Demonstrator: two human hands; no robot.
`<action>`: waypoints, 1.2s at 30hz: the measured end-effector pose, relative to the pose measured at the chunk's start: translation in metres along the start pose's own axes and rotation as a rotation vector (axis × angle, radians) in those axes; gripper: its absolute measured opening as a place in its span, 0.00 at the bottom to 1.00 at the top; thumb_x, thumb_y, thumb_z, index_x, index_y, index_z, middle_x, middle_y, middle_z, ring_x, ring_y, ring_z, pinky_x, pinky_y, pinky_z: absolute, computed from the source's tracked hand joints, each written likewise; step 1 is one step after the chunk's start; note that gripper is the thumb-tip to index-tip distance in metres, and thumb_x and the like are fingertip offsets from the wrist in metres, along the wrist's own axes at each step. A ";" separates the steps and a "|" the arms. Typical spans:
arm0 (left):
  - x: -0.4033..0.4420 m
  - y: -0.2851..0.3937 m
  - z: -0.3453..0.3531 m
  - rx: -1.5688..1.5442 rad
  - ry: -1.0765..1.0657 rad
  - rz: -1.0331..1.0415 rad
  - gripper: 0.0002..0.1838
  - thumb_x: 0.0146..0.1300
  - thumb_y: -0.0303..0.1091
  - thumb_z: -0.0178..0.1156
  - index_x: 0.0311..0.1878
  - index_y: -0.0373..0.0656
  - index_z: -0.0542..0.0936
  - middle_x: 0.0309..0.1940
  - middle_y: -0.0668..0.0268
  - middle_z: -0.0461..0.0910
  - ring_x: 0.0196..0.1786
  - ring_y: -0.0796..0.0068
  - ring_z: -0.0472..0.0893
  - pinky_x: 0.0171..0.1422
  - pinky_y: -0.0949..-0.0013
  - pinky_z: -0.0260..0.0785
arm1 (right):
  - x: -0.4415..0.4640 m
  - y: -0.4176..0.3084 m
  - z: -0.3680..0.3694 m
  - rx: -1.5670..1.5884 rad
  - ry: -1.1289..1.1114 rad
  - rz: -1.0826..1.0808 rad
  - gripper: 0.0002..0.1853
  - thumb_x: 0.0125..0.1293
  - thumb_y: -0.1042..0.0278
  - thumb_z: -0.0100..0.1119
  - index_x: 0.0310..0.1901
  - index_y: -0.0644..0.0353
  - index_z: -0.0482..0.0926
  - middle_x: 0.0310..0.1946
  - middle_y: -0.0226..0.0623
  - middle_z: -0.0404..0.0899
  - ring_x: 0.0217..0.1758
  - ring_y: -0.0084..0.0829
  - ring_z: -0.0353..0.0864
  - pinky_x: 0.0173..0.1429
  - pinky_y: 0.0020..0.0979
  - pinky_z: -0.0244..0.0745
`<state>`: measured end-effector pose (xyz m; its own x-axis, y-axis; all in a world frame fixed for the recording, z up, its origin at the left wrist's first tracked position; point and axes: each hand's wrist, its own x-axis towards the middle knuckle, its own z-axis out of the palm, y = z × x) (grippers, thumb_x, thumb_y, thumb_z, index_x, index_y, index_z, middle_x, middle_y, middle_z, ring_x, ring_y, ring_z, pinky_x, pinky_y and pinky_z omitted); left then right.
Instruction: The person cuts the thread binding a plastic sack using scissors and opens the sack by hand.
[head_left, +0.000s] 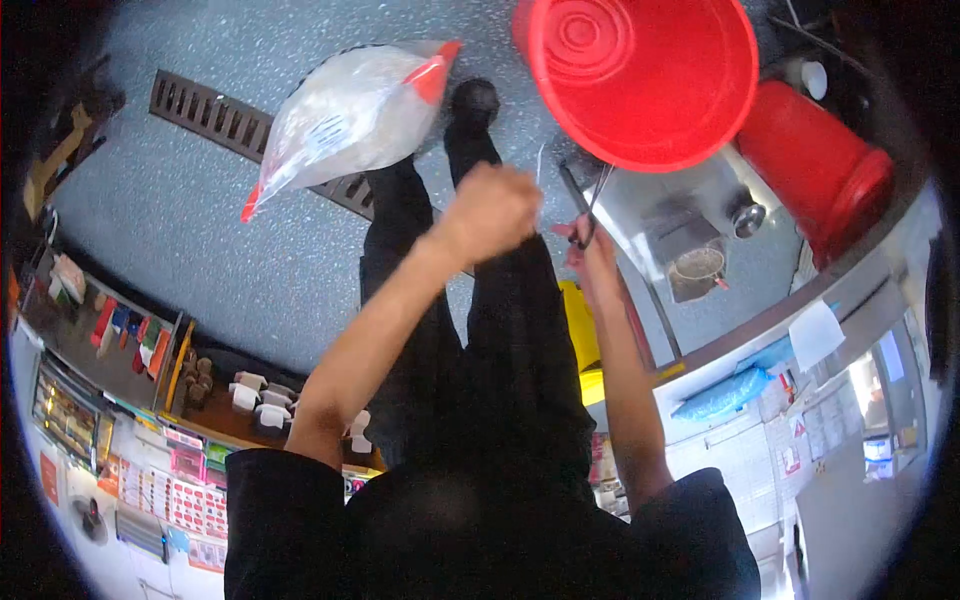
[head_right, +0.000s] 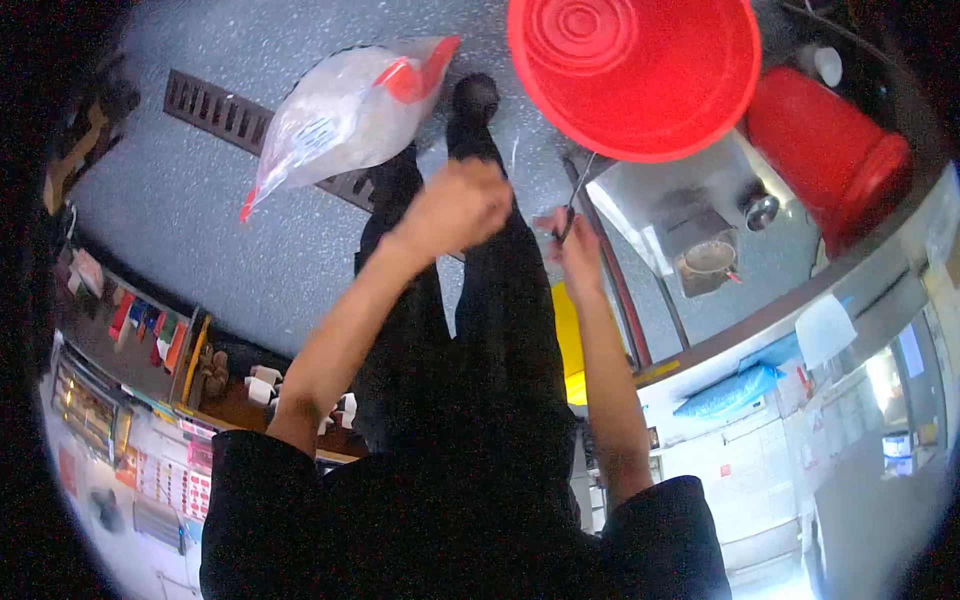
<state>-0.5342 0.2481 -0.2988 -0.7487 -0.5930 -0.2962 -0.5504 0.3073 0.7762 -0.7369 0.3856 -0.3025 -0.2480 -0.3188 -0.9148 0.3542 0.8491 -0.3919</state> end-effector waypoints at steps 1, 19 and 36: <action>-0.007 0.018 0.025 -0.018 -0.076 0.039 0.05 0.58 0.33 0.64 0.35 0.44 0.81 0.36 0.60 0.82 0.44 0.57 0.83 0.50 0.53 0.75 | -0.013 -0.003 0.005 0.123 -0.002 0.036 0.16 0.70 0.53 0.67 0.45 0.58 0.79 0.30 0.28 0.81 0.23 0.14 0.71 0.26 0.20 0.65; -0.052 0.124 -0.024 -0.241 -0.073 0.378 0.03 0.62 0.28 0.66 0.37 0.41 0.84 0.29 0.60 0.81 0.33 0.57 0.82 0.39 0.58 0.72 | -0.183 0.012 -0.046 0.266 -0.180 -0.091 0.14 0.64 0.71 0.69 0.47 0.56 0.74 0.39 0.33 0.81 0.40 0.25 0.84 0.41 0.26 0.80; -0.154 0.047 -0.086 -0.285 -0.049 0.030 0.21 0.66 0.47 0.66 0.54 0.42 0.82 0.33 0.54 0.86 0.35 0.57 0.86 0.42 0.56 0.76 | -0.289 0.071 -0.121 -0.841 0.689 -0.456 0.06 0.65 0.70 0.62 0.42 0.60 0.78 0.34 0.30 0.78 0.32 0.26 0.77 0.43 0.28 0.81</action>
<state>-0.4134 0.2897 -0.1689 -0.7839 -0.5479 -0.2920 -0.4070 0.0983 0.9081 -0.7493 0.5891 -0.0542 -0.7241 -0.5883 -0.3600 -0.5351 0.8085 -0.2451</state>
